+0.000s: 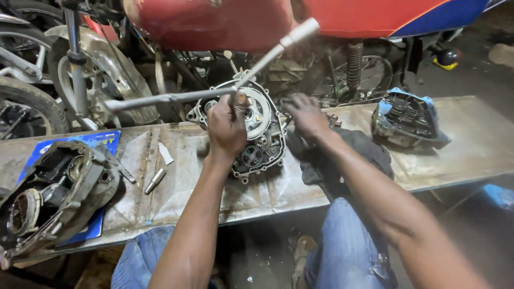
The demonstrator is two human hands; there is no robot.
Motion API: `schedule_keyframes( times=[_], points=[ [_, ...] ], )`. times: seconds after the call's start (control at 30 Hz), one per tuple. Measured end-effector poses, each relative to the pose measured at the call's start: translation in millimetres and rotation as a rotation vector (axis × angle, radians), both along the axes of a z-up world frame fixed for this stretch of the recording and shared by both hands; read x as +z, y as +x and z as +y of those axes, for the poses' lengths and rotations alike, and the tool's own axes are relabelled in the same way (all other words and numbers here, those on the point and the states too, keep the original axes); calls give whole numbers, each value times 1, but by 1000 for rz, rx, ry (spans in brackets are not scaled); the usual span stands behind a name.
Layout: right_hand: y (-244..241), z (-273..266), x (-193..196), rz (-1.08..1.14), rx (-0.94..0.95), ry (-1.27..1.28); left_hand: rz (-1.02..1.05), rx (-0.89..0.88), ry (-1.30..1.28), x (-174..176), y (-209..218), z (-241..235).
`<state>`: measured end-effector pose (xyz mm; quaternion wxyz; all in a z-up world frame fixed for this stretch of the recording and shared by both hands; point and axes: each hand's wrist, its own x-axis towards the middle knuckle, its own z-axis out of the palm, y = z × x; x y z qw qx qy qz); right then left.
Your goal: Tightening bolts on a motorcycle clutch assembly using a T-handle socket wrench on a workbench.
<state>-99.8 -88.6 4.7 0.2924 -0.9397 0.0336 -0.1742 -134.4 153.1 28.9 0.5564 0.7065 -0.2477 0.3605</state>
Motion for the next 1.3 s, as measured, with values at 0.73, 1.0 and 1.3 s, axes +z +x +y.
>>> schedule_keyframes(
  times=[0.73,1.0,1.3],
  points=[
    [29,-174,17,-434,102,-1292,-81,35,107,-10,1,-1],
    [18,-181,-4,32,92,-721,-74,20,137,-6,-3,-2],
    [-45,-113,26,153,67,-188,-22,-24,134,-7,-4,1]
  ],
)
